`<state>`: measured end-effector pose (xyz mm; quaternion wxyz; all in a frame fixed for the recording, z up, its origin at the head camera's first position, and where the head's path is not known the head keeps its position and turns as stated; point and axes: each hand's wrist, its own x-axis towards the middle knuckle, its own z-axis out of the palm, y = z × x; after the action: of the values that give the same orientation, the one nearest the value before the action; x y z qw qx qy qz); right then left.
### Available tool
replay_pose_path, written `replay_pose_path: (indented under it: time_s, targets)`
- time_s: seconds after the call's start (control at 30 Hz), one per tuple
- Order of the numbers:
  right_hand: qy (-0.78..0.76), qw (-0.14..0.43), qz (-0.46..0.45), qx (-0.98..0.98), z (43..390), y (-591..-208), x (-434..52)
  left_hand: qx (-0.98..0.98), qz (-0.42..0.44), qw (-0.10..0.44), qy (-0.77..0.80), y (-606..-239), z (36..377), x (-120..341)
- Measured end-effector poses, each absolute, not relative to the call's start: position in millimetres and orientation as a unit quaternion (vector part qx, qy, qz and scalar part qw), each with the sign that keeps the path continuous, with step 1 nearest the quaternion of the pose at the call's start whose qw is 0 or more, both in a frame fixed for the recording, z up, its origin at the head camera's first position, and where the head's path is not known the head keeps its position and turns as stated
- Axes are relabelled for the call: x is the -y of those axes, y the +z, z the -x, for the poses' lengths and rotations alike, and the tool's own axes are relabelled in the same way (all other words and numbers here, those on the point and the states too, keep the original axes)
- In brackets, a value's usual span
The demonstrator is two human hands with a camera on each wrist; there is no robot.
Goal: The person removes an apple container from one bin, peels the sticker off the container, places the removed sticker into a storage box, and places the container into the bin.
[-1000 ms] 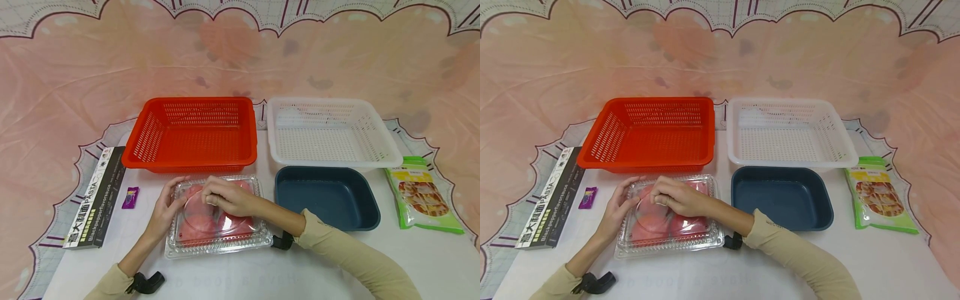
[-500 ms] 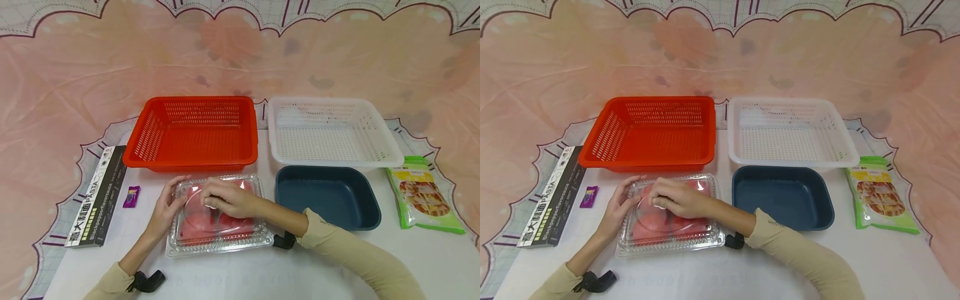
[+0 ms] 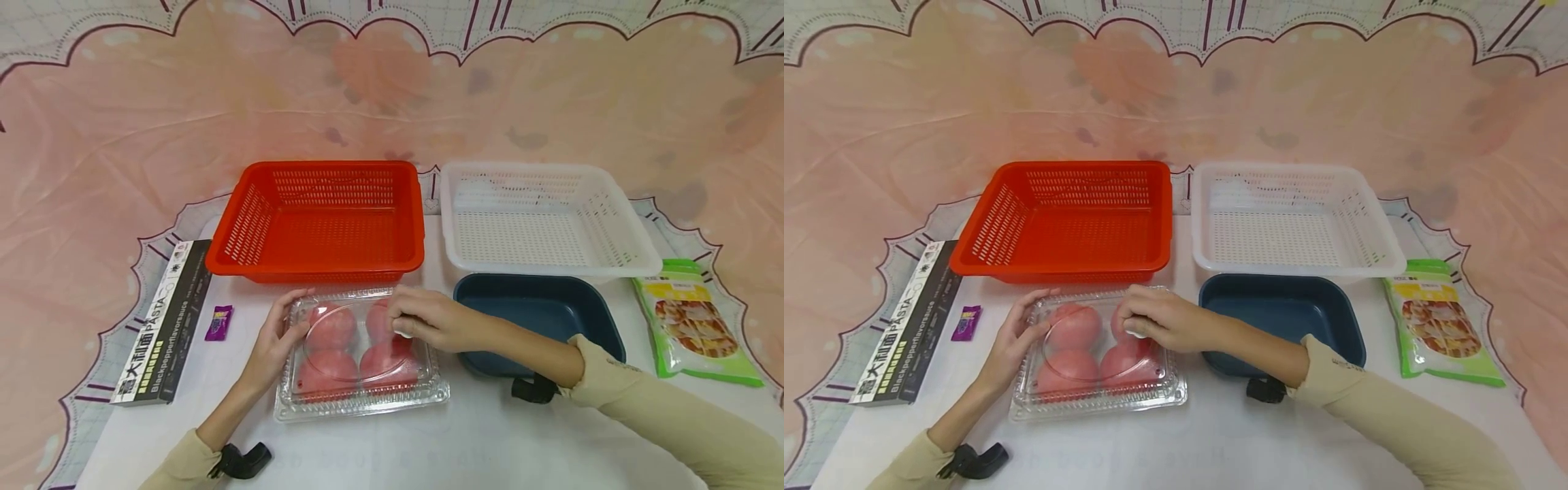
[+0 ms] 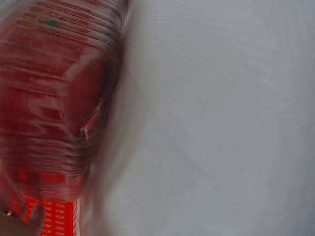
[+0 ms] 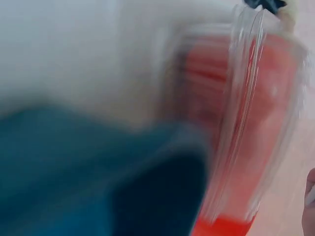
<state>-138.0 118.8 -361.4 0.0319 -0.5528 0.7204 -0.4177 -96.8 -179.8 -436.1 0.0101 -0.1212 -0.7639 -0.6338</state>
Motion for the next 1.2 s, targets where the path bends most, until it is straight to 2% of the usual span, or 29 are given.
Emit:
replay_pose_path:
  time_s: [0.13, 0.37, 0.53, 0.83, 1.13, 1.2]
  targets:
    - [-0.404, 0.057, 0.533, -0.741, 144.2, -362.6, -154.5, 0.768, 0.119, 0.012, -0.629, -436.5, 96.9, 179.8]
    - [-0.373, 0.149, 0.494, -0.771, 153.2, -369.2, -216.5, 0.775, 0.115, 0.015, -0.622, -436.0, 96.3, 180.0]
    - [-0.347, 0.209, 0.449, -0.796, 157.2, -375.9, -244.0, 0.778, 0.111, 0.010, -0.618, -434.5, 96.0, 179.7]
    - [-0.308, 0.272, 0.392, -0.823, 168.6, -396.1, -253.3, 0.772, 0.118, 0.004, -0.624, -435.5, 97.3, 178.6]
    - [-0.267, 0.284, 0.414, -0.823, 171.3, -417.4, -251.1, 0.780, 0.106, 0.001, -0.617, -434.5, 97.6, 179.9]
    - [-0.261, 0.272, 0.423, -0.824, 169.6, -419.7, -249.7, 0.780, 0.106, 0.001, -0.616, -434.5, 97.5, 180.7]
